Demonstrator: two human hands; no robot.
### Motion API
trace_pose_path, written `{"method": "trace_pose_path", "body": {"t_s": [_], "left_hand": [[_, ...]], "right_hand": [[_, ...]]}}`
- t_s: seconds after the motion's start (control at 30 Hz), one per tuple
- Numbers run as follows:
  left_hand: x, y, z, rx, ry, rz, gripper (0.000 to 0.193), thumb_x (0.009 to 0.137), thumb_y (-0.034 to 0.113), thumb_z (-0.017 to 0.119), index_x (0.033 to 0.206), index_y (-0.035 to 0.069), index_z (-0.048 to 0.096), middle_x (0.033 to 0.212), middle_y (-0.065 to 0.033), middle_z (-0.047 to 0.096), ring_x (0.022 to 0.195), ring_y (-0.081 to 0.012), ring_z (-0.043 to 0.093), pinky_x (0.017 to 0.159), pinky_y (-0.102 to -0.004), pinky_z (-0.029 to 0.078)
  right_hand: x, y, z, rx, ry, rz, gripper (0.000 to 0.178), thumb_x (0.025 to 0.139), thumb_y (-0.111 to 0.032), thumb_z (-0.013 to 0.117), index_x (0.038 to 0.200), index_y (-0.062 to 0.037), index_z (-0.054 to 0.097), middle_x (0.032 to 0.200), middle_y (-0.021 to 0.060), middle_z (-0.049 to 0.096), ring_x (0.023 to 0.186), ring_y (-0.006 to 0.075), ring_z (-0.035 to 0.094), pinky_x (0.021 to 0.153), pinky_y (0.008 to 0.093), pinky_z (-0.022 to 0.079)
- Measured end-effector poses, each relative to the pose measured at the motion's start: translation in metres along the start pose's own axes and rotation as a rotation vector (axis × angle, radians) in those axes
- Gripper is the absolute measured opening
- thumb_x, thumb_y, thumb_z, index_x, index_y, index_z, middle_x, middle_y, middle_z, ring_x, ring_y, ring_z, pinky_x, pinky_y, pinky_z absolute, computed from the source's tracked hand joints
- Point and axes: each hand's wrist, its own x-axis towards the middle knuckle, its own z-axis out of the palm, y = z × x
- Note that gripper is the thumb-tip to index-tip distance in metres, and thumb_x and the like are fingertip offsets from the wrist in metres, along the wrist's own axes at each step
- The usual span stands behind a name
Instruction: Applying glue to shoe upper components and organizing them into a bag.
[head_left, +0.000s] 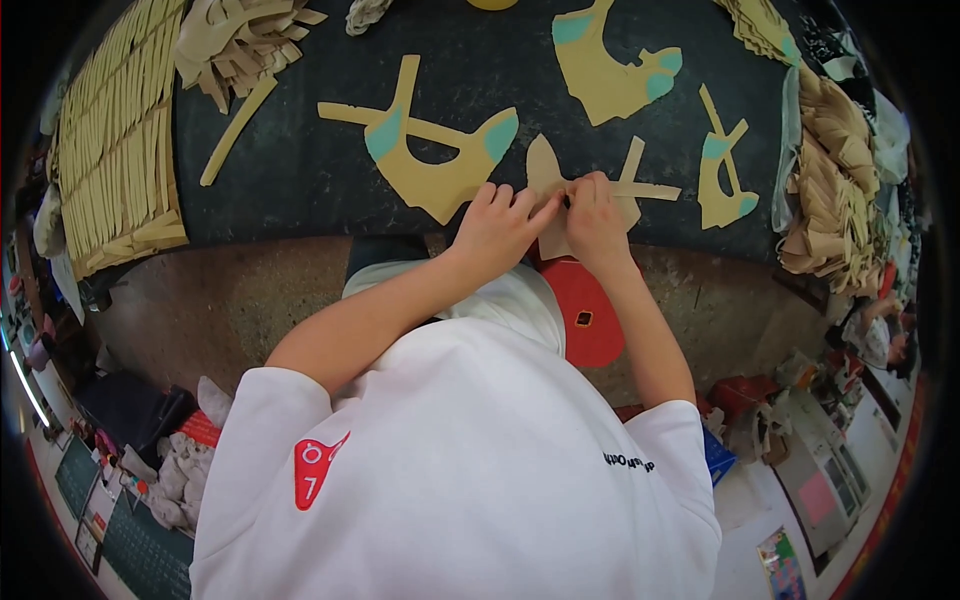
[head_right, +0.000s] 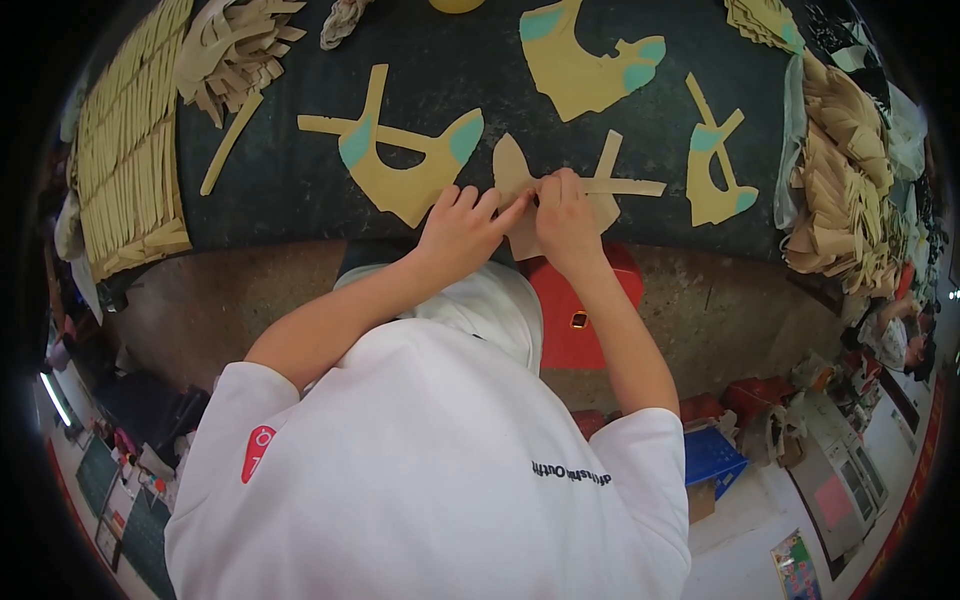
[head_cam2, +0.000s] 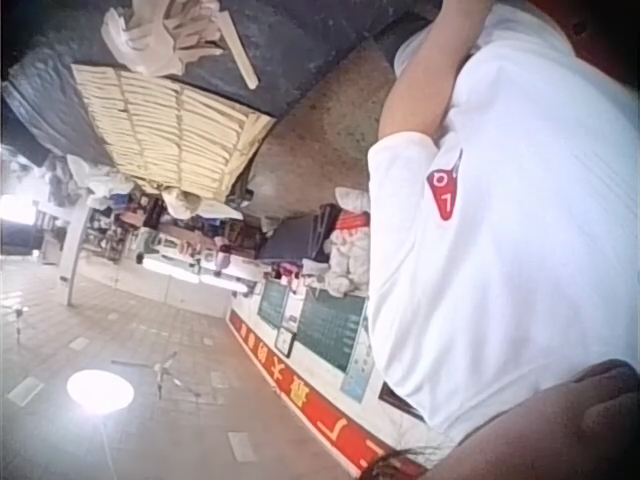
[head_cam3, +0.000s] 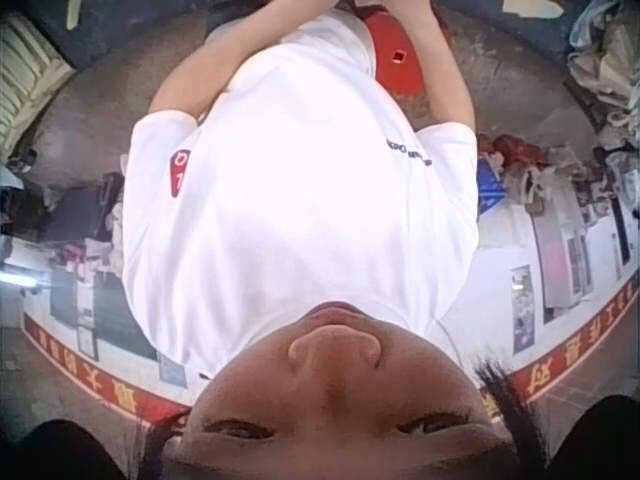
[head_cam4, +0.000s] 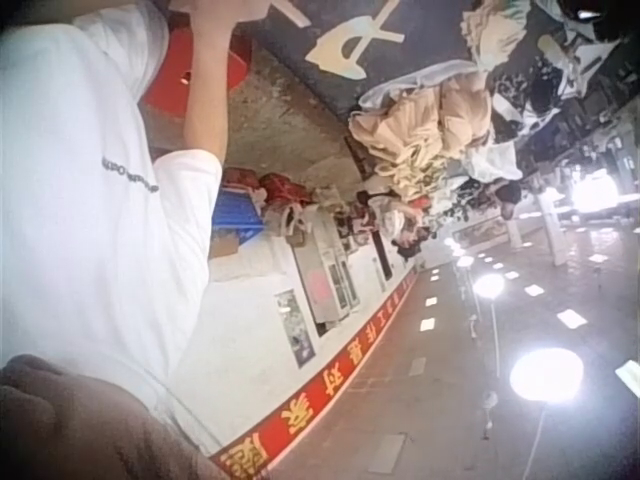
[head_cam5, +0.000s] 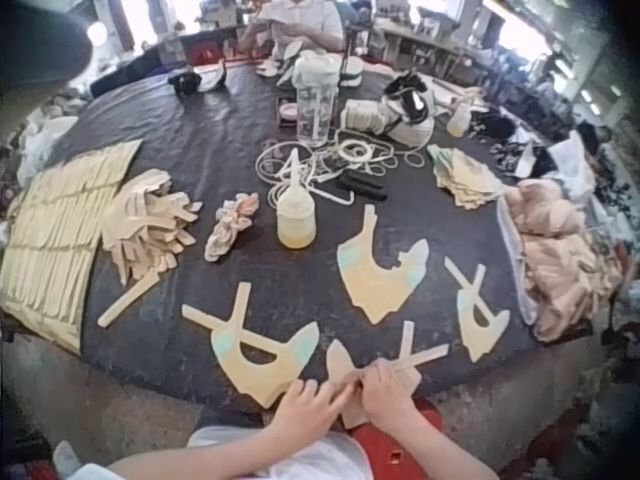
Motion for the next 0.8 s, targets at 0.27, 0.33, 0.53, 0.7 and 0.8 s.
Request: {"method": "trace_pose_path", "body": {"t_s": [0.27,0.33,0.53,0.7,0.8], "left_hand": [[0.0,-0.001,-0.001,-0.073,-0.01,-0.037,0.048,0.075,0.012,0.06,0.123,0.015,0.054,0.082,-0.0033,0.051,0.07,-0.0186,0.049,0.066,-0.0321,0.037],[0.001,0.002,-0.004,-0.141,-0.027,-0.066,0.05,0.074,0.011,0.06,0.124,0.013,0.052,0.083,-0.004,0.051,0.071,-0.0199,0.051,0.068,-0.0333,0.039],[0.02,0.012,-0.011,-0.951,0.017,-0.765,0.055,0.077,0.012,0.066,0.124,0.0,0.041,0.106,-0.012,0.05,0.093,-0.0246,0.053,0.083,-0.0365,0.044],[0.048,0.012,-0.018,-0.718,-0.115,-0.667,0.061,0.074,0.016,0.073,0.12,-0.004,0.038,0.11,-0.0144,0.05,0.096,-0.0209,0.054,0.085,-0.0333,0.045],[0.051,0.002,-0.028,-1.292,-0.033,-0.739,0.061,0.072,0.018,0.076,0.118,-0.003,0.041,0.105,-0.0147,0.054,0.093,-0.0246,0.058,0.082,-0.0357,0.047]], "right_hand": [[-0.002,0.003,-0.005,0.21,0.038,0.116,0.013,0.081,0.005,0.051,0.092,-0.0001,0.046,0.094,0.017,0.048,0.082,0.034,0.052,0.069,0.0393,0.045],[-0.001,0.003,-0.011,0.316,0.054,0.2,0.02,0.079,0.005,0.052,0.098,0.001,0.048,0.093,0.0163,0.049,0.083,0.0357,0.052,0.07,0.0409,0.046],[0.005,0.006,-0.032,0.124,-0.028,0.168,0.025,0.077,-0.003,0.061,0.102,-0.0042,0.058,0.094,0.0099,0.054,0.091,0.0269,0.05,0.078,0.0372,0.04],[0.012,0.008,-0.057,0.177,-0.186,0.246,0.014,0.078,-0.009,0.063,0.092,-0.0054,0.061,0.093,0.0071,0.057,0.094,0.0219,0.049,0.082,0.0325,0.037],[0.011,0.0,-0.082,0.584,-0.179,0.324,0.012,0.081,-0.009,0.061,0.092,-0.0037,0.061,0.088,0.0068,0.057,0.086,0.0193,0.053,0.079,0.0305,0.04]]}}
